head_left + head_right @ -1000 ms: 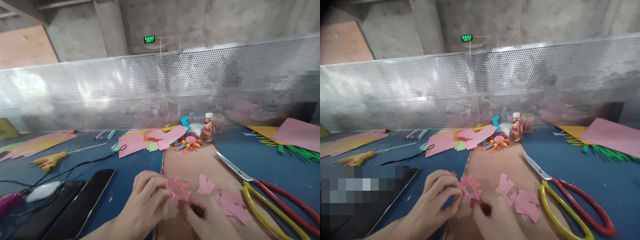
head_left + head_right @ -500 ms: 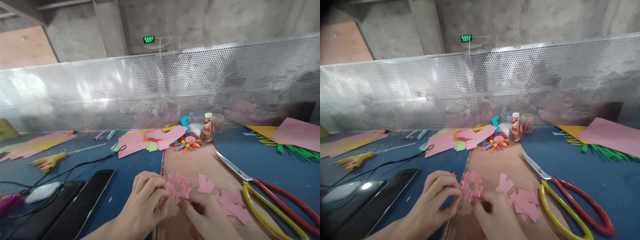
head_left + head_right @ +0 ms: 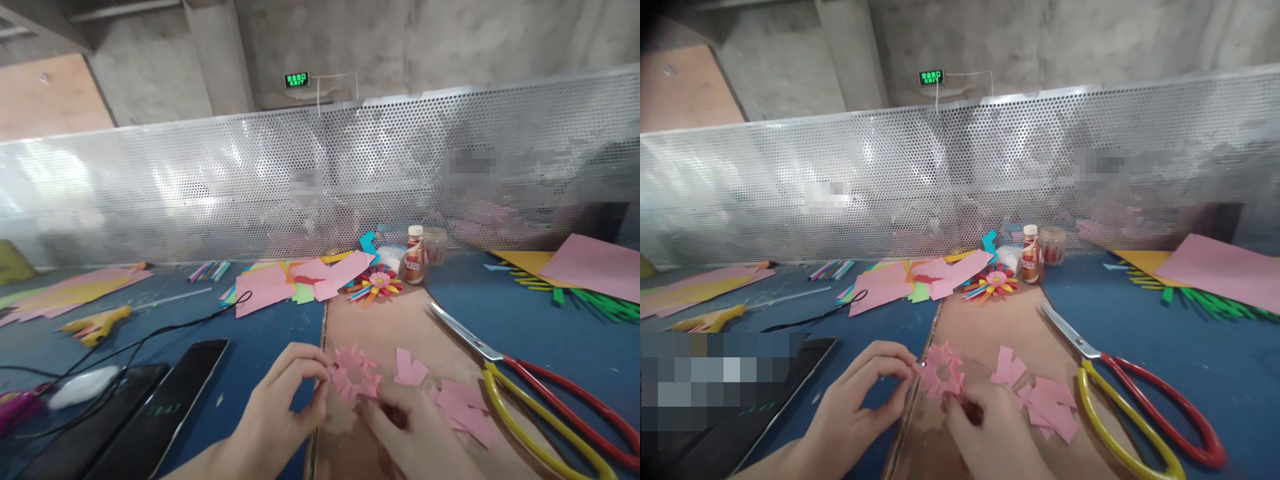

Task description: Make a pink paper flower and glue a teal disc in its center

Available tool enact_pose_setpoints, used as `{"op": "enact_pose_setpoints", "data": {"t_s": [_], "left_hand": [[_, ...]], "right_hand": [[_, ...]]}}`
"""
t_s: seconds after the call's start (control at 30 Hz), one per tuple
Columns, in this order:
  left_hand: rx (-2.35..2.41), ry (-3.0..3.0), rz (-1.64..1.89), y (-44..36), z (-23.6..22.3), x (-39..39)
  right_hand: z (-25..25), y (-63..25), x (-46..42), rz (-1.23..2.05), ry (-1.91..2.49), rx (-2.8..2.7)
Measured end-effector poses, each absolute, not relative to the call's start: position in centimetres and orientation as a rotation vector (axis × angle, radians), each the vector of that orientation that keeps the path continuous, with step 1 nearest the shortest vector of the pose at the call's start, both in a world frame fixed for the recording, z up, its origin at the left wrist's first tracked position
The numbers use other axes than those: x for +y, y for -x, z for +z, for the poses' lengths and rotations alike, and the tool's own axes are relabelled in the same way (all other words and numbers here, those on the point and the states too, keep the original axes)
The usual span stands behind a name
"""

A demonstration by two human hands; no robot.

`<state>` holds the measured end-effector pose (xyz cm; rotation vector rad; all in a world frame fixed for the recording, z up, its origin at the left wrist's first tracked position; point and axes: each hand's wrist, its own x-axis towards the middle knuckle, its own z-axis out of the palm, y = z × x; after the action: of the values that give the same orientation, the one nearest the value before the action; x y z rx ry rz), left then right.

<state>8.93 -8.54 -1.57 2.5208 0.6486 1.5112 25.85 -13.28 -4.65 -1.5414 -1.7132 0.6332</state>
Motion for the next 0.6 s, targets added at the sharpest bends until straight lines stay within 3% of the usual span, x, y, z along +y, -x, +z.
{"op": "enact_pose_setpoints", "data": {"t_s": [0.6], "left_hand": [[0.657, -2.469, 1.399, -8.73, -1.8, -8.96]], "right_hand": [[-4.72, -25.8, -13.22, 0.775, 1.576, -1.656]]}}
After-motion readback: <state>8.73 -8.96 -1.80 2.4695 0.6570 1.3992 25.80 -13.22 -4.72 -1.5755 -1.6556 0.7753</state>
